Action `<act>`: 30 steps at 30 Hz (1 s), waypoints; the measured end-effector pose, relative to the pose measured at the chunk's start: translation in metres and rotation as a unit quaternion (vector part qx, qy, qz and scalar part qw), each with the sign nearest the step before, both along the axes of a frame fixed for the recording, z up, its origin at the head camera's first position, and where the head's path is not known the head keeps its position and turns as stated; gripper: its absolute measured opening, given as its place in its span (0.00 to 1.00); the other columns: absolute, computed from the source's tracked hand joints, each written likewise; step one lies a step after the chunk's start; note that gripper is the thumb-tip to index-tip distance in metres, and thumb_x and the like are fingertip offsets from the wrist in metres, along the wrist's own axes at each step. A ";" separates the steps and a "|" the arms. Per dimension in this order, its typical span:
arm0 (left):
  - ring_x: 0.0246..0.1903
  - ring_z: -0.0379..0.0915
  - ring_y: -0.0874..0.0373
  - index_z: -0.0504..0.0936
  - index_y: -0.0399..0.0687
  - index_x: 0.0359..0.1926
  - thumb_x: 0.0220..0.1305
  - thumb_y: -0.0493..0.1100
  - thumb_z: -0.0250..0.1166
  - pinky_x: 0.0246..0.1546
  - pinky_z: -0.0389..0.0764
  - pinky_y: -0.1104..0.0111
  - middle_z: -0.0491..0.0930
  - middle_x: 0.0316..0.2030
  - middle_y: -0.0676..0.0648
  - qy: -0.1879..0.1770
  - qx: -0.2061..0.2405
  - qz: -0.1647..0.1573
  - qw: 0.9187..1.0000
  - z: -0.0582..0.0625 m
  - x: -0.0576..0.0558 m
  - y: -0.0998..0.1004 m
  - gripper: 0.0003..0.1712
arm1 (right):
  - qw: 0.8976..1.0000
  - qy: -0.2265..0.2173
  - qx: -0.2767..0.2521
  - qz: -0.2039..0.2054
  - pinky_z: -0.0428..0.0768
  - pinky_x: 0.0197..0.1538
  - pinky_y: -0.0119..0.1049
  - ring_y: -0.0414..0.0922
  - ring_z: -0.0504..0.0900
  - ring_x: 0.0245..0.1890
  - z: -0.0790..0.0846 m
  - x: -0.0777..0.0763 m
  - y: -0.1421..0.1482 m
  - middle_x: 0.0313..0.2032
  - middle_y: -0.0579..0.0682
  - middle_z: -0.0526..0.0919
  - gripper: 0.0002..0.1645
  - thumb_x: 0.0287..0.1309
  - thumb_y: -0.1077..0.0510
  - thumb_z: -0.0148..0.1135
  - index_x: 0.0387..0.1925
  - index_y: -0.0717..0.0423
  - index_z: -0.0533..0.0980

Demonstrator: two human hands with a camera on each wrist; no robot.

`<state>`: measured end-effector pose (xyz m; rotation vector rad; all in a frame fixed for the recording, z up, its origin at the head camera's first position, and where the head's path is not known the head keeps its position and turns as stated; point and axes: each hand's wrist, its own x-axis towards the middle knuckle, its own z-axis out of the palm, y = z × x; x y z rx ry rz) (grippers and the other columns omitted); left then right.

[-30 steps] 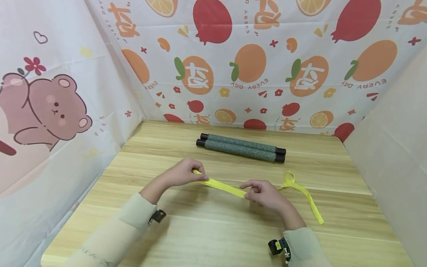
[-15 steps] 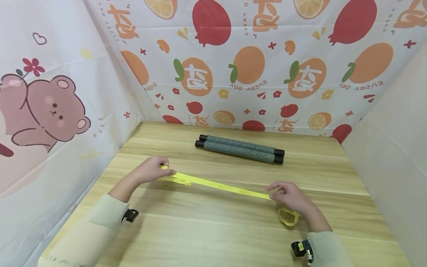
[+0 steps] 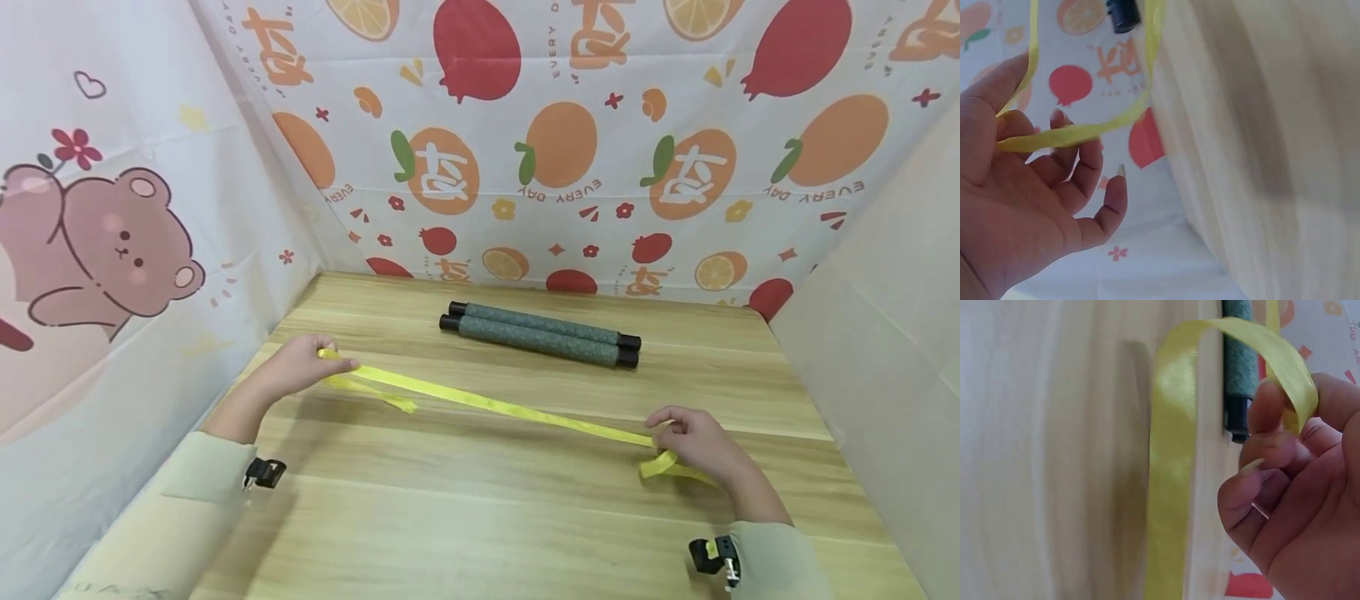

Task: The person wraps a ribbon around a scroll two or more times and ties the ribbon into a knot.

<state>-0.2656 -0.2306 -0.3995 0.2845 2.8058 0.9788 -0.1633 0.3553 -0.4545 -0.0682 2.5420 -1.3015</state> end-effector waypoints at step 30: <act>0.16 0.52 0.56 0.58 0.44 0.18 0.59 0.58 0.63 0.17 0.61 0.64 0.55 0.14 0.52 0.081 -0.015 0.075 0.994 0.053 -0.001 -0.045 0.30 | 0.955 0.069 0.274 -0.095 0.74 0.30 0.47 0.56 0.75 0.34 0.035 0.011 0.064 0.37 0.67 0.79 0.10 0.55 0.59 0.54 0.36 0.61 0.77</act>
